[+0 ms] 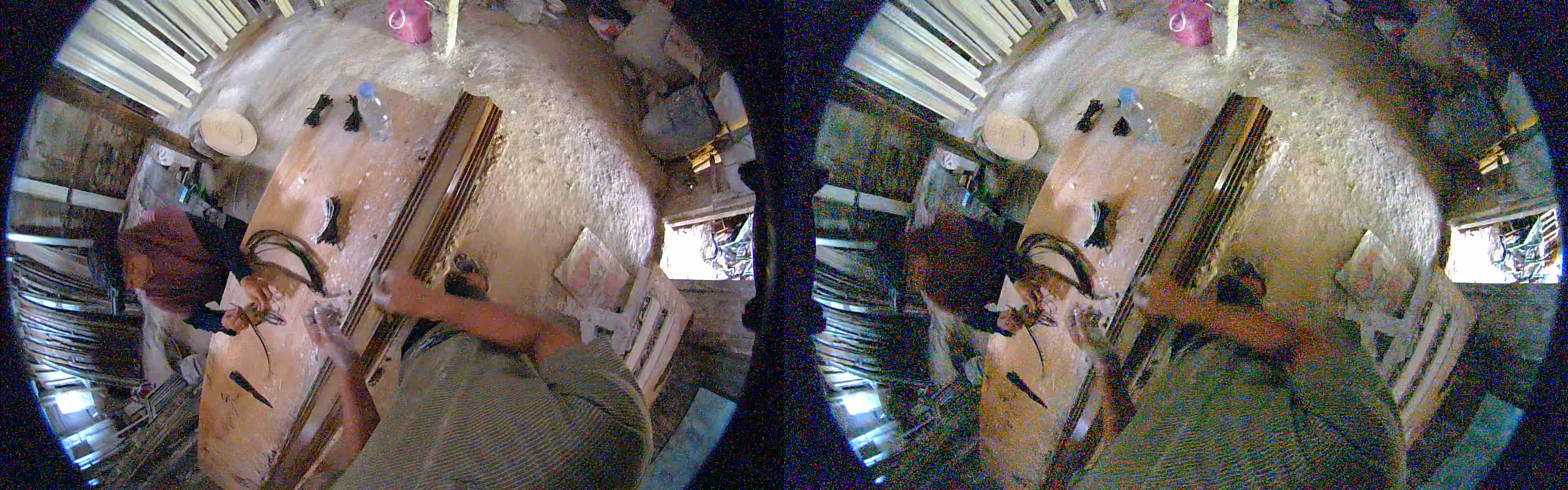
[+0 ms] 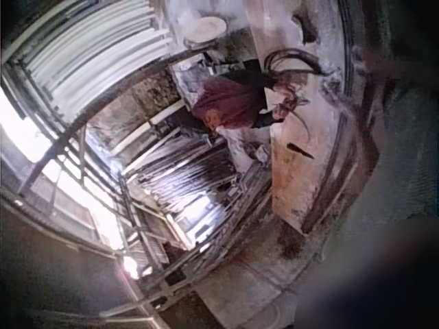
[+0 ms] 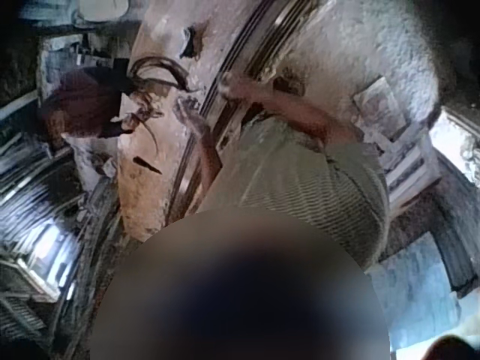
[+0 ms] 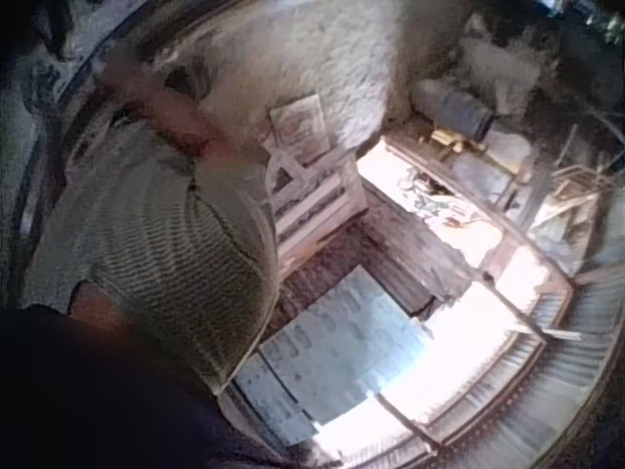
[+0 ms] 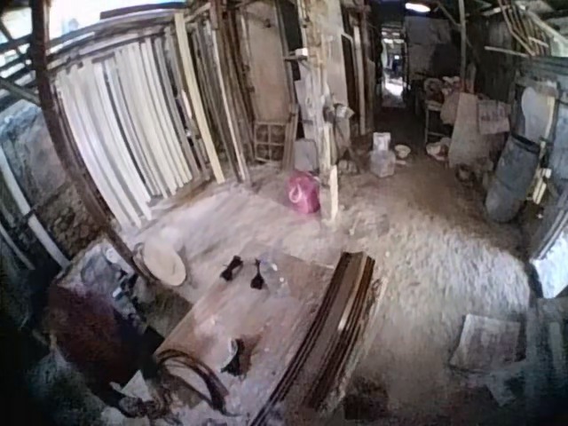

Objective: The person scrapes a white substance off a long wooden plank using a metal scraper. They then wipe the plank with a cloth. Another person is visible in the background working on a different object.

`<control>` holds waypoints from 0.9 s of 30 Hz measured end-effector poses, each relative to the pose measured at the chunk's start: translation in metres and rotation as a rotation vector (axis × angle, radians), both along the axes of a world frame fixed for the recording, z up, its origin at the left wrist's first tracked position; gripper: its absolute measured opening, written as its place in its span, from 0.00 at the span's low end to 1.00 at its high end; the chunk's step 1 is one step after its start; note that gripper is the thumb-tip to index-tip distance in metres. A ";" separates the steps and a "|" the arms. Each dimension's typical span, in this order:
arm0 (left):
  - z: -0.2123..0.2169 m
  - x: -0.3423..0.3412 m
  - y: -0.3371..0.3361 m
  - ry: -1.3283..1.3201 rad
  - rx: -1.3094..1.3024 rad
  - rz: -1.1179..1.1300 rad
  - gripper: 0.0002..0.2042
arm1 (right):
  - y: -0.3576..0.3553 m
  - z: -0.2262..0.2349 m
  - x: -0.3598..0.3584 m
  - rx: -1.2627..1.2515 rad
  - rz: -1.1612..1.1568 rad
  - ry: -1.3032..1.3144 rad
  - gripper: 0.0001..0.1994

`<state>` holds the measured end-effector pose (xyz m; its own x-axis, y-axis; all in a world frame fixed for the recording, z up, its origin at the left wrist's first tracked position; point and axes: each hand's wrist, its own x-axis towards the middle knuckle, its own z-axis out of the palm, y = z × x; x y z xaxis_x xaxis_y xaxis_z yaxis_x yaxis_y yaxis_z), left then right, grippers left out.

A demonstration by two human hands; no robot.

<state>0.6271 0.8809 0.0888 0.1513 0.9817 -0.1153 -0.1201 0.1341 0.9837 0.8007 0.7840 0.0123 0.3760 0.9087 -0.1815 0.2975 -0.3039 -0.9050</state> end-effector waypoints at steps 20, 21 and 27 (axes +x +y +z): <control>0.029 0.235 -0.106 -0.104 -0.264 0.196 0.12 | -0.030 -0.027 0.256 0.310 0.408 -0.625 0.06; 0.028 0.233 -0.101 0.047 -0.192 0.177 0.12 | -0.033 -0.037 0.260 0.403 0.398 -0.526 0.07; 0.033 0.210 -0.092 -0.140 -0.158 0.271 0.09 | -0.047 -0.043 0.501 0.528 0.045 -0.746 0.11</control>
<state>0.8376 0.7893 0.1215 -0.0872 0.9601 -0.2657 -0.3042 0.2283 0.9249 1.3015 0.7374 -0.0302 0.1915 0.8209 0.5380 0.8624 0.1210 -0.4916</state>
